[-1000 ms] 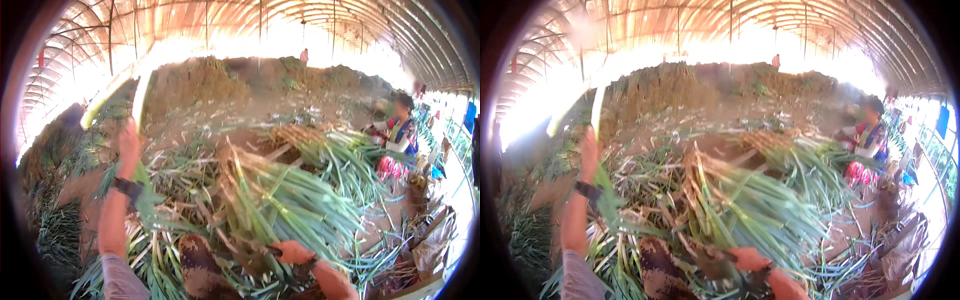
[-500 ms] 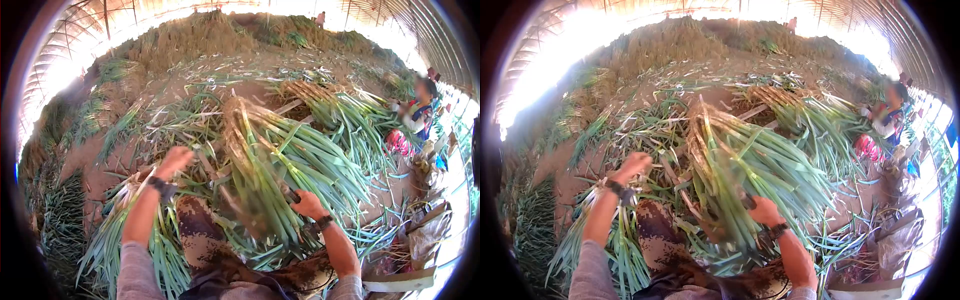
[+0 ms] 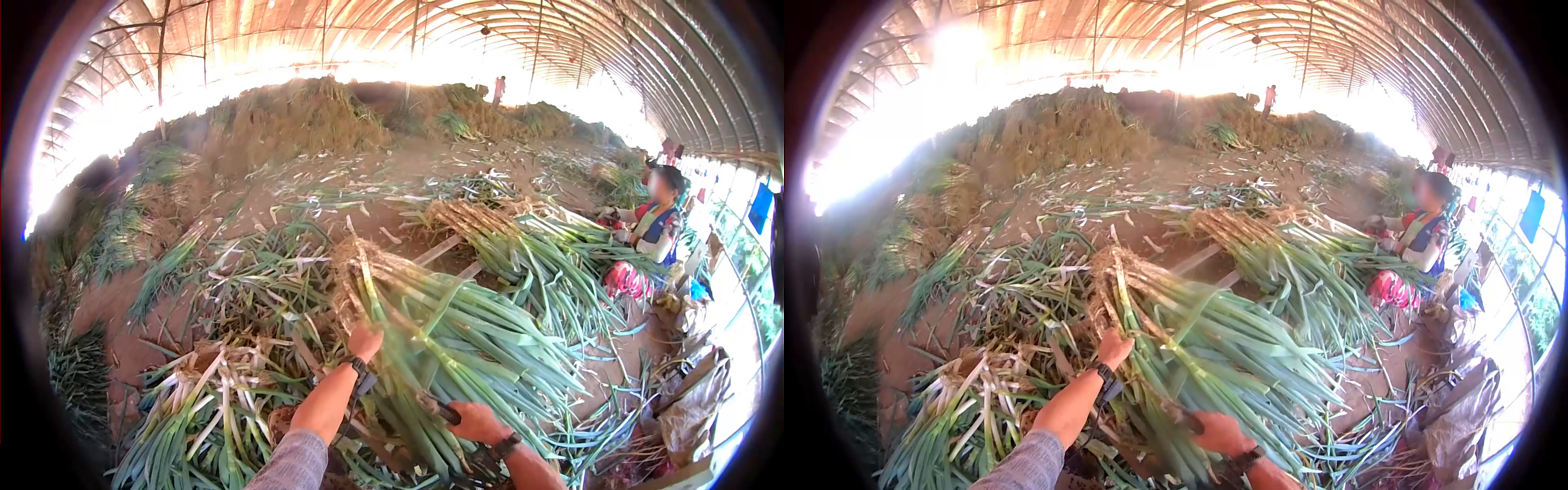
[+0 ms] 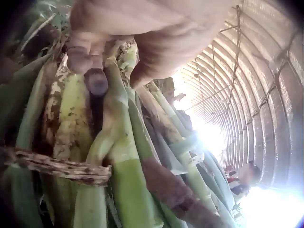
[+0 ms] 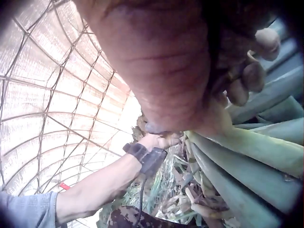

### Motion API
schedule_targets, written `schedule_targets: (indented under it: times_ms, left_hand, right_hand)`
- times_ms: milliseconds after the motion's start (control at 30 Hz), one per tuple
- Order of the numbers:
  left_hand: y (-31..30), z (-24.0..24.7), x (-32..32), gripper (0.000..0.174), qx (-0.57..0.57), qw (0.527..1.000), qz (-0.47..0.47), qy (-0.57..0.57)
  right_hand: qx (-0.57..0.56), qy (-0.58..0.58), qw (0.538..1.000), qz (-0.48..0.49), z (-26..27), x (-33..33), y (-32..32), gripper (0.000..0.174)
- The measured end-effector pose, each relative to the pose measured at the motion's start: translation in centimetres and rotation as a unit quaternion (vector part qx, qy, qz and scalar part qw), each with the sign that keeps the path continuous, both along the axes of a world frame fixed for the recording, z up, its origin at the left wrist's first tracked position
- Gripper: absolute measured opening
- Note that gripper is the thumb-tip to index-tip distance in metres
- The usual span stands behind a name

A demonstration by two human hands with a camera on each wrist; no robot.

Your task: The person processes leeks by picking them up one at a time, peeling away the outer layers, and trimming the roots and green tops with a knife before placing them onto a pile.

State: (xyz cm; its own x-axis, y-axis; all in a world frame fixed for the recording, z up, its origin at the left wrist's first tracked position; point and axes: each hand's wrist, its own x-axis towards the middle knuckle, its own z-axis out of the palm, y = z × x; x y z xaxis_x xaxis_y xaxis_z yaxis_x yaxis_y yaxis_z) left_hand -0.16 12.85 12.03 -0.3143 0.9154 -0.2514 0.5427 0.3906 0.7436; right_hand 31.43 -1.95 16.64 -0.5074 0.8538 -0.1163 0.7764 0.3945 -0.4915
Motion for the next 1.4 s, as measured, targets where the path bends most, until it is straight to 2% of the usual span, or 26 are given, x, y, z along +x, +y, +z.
schedule_targets:
  times_ms: [67, 133, 167, 267, 333, 367, 400, 467, 500, 567, 633, 667, 733, 800, 900, 967, 1000, 1067, 1100, 1133, 1200, 1233, 1267, 1333, 1367, 1400]
  left_hand:
    - [2.0, -5.0, -0.1, 0.049, 0.183, 0.974, 0.075, 0.112]
    - [2.4, -3.9, -0.9, 0.045, 0.07, 0.986, 0.088, -0.123]
    - [1.7, -3.9, 0.0, 0.04, 0.139, 0.955, 0.153, -0.213]
    - [2.8, -7.3, -1.1, 0.046, 0.071, 0.961, 0.148, -0.223]
    - [-1.7, -1.6, -0.2, 0.05, 0.033, 0.924, 0.02, -0.38]
    - [-3.1, -1.1, 0.5, 0.031, 0.031, 0.921, -0.039, -0.385]
    - [-4.2, -0.4, 1.3, 0.029, 0.031, 0.918, -0.08, -0.388]
    - [-5.6, -0.6, 3.3, 0.028, 0.053, 0.89, -0.034, -0.452]
    - [-4.5, -3.4, 3.1, 0.031, 0.06, 0.871, -0.046, -0.485]
    - [-4.5, -4.8, 2.7, 0.032, 0.068, 0.852, -0.033, -0.518]
    - [-4.8, -4.6, 2.7, 0.034, 0.074, 0.813, -0.007, -0.577]
    - [-4.8, -4.4, 2.7, 0.034, 0.077, 0.814, -0.009, -0.575]
    - [-4.8, -3.0, 2.4, 0.035, 0.082, 0.782, 0.024, -0.617]
    - [-5.4, -1.5, 2.6, 0.038, 0.088, 0.8, 0.011, -0.593]
    - [-5.9, -0.2, 3.3, 0.038, 0.149, 0.783, -0.009, -0.603]
    - [-5.3, -2.1, 3.2, 0.046, 0.218, 0.892, 0.016, -0.396]
    - [-5.1, -3.0, 2.8, 0.046, 0.221, 0.891, 0.016, -0.396]
    - [-4.5, -4.1, 1.9, 0.056, 0.108, 0.934, -0.008, -0.34]
    - [-5.7, -1.9, 2.9, 0.048, 0.089, 0.946, 0.005, -0.312]
    - [-5.4, -1.5, 3.5, 0.048, 0.089, 0.946, 0.004, -0.311]
    - [-5.6, -0.9, 4.0, 0.038, 0.09, 0.873, 0.046, -0.477]
    - [-5.6, -0.5, 4.3, 0.031, 0.103, 0.848, 0.053, -0.517]
    - [-5.6, 0.1, 4.5, 0.031, 0.108, 0.847, 0.054, -0.518]
    - [-5.7, 1.1, 4.7, 0.029, 0.127, 0.801, 0.048, -0.583]
    - [-3.4, -2.9, 3.4, 0.026, 0.099, 0.909, 0.041, -0.404]
    - [-4.3, -3.2, 3.2, 0.026, 0.098, 0.909, 0.043, -0.404]
  right_hand:
    - [-0.003, -0.014, 1.0, 0.002, 0.1, 0.4, 0.2, 0.043]
    - [-0.008, -0.012, 1.0, -0.013, 0.8, 1.0, 0.1, 0.047]
    - [-0.009, -0.015, 1.0, -0.017, 0.3, 1.4, 0.3, 0.049]
    - [-0.003, 0.004, 0.999, -0.037, 2.1, 2.0, -0.1, 0.049]
    - [-0.005, 0.002, 0.999, -0.042, 1.7, 2.7, 0.1, 0.049]
    - [-0.001, 0.009, 0.999, -0.04, 1.4, 3.0, 0.0, 0.049]
    - [0.002, 0.015, 0.999, -0.039, 1.1, 3.2, -0.2, 0.049]
    - [0.022, 0.033, 0.999, -0.015, 0.2, 3.5, -0.5, 0.049]
    - [0.04, 0.05, 0.998, 0.01, -0.1, 3.7, -0.7, 0.048]
    - [0.06, 0.05, 0.997, 0.01, -0.3, 3.8, -1.2, 0.046]
    - [0.079, 0.049, 0.996, 0.012, 0.4, 3.8, -1.8, 0.045]
    - [0.074, 0.039, 0.996, 0.0, 1.0, 3.7, -2.0, 0.042]
    - [0.075, 0.031, 0.997, -0.01, 1.3, 3.4, -2.2, 0.04]
    - [0.086, 0.077, 0.993, 0.024, 0.7, 3.3, -2.4, 0.038]
    - [0.085, 0.066, 0.994, 0.006, 0.3, 3.2, -2.3, 0.039]
    - [0.09, 0.064, 0.994, -0.017, 0.6, 3.2, -2.5, 0.039]
    - [0.089, 0.087, 0.992, -0.031, 1.4, 3.2, -2.8, 0.04]
    - [0.092, 0.111, 0.989, -0.045, 1.7, 3.4, -2.6, 0.04]
    - [0.091, 0.094, 0.991, -0.03, 1.1, 3.6, -2.3, 0.041]
    - [0.087, 0.077, 0.993, -0.015, 0.6, 3.7, -2.3, 0.042]
    - [0.087, 0.086, 0.992, -0.02, 0.2, 3.7, -2.5, 0.042]
    - [0.09, 0.092, 0.991, -0.024, 0.4, 3.7, -2.4, 0.043]
    - [0.093, 0.092, 0.991, -0.021, 0.7, 3.8, -2.2, 0.043]
    - [0.07, 0.054, 0.995, -0.042, 1.7, 3.9, -2.1, 0.043]
    - [0.071, 0.054, 0.995, -0.041, 1.6, 4.0, -2.0, 0.043]
    - [0.077, 0.052, 0.995, -0.043, 1.3, 4.0, -2.1, 0.043]
